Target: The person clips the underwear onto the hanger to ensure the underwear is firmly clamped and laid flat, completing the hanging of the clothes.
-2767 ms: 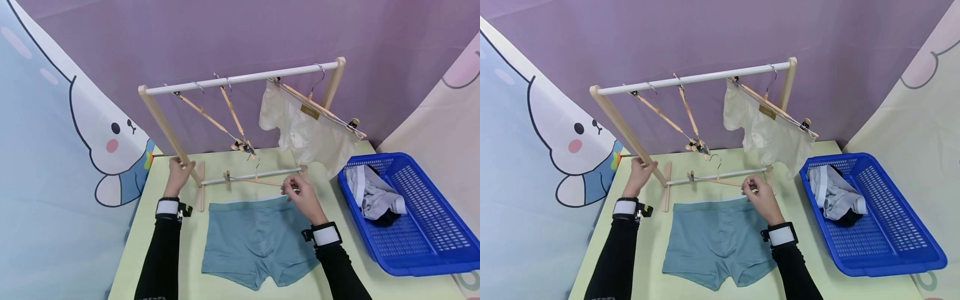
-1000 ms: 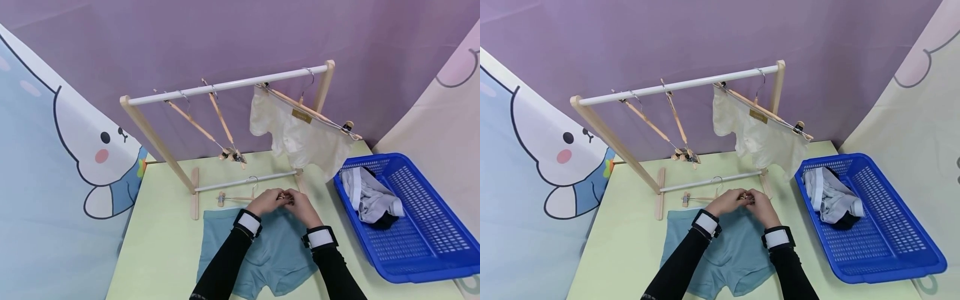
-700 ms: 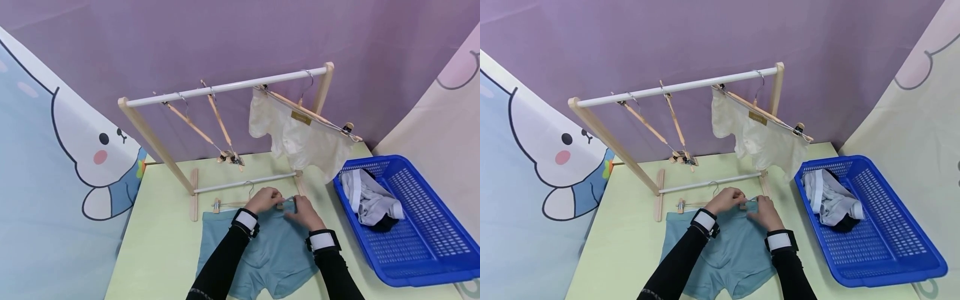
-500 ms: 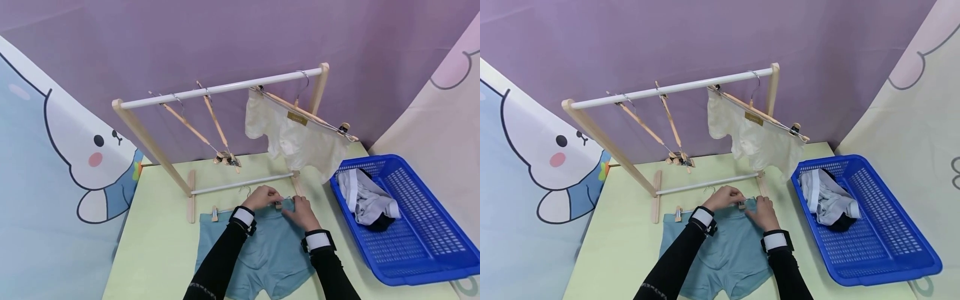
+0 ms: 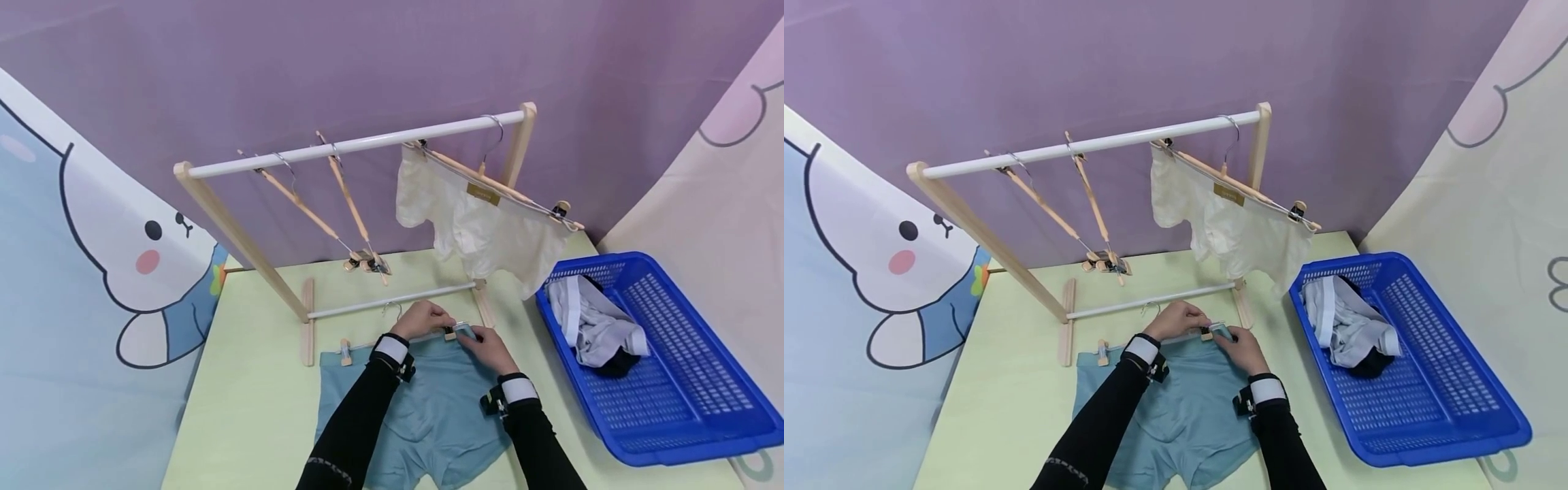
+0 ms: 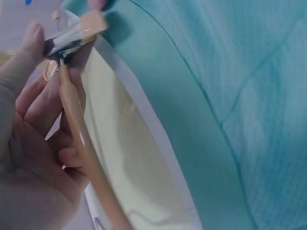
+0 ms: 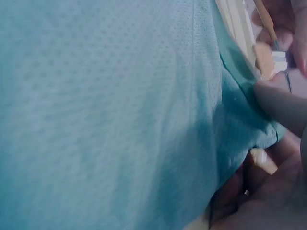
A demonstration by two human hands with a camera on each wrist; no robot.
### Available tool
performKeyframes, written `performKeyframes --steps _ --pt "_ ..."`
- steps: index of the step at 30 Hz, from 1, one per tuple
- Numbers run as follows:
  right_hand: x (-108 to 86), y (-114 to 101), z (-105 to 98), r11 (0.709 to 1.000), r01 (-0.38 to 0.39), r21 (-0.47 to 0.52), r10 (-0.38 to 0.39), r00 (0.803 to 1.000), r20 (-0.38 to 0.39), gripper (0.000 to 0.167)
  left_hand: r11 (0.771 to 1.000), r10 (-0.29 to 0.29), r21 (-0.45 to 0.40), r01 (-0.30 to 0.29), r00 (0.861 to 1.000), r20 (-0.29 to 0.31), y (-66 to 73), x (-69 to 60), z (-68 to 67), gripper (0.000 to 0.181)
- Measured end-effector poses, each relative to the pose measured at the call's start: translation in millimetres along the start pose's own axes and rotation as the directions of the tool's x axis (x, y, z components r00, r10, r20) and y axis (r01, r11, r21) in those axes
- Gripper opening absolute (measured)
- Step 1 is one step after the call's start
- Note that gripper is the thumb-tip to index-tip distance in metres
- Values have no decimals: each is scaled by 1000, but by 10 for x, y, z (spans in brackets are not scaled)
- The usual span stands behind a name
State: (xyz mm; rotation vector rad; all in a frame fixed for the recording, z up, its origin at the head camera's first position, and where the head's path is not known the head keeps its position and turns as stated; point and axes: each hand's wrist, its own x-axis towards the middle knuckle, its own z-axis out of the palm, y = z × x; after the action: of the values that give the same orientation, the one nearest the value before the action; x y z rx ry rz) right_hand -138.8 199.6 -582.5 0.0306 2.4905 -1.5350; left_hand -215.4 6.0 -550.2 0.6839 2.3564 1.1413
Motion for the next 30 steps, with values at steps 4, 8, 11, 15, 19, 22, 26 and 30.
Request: performKeyframes --steps 4,8,11,15,19,22,26,30 --pt "10 58 -11 999 -6 45 5 1000 13 28 999 -4 53 7 998 -66 32 7 33 22" --pt "2 60 6 1000 -24 5 25 999 -25 34 988 -15 151 42 985 -172 88 17 145 23" --pt "11 50 23 999 -41 -31 40 998 -55 30 981 -3 187 48 973 -231 126 26 197 23" --pt "17 45 22 998 -45 -44 42 997 -65 26 987 31 162 13 963 -266 126 38 194 23" --pt "-17 54 -3 999 -40 -17 38 997 -65 39 990 51 140 -15 964 -260 116 53 163 23" --pt "-48 63 -14 999 -32 10 33 998 -61 44 993 38 121 -8 969 -245 109 54 136 23" --pt "-73 71 -9 999 -31 34 33 998 -59 46 996 19 90 0 978 -209 104 39 100 23" --pt "-74 81 -3 999 -30 37 32 998 -62 47 997 23 75 -8 979 -203 90 34 80 21"
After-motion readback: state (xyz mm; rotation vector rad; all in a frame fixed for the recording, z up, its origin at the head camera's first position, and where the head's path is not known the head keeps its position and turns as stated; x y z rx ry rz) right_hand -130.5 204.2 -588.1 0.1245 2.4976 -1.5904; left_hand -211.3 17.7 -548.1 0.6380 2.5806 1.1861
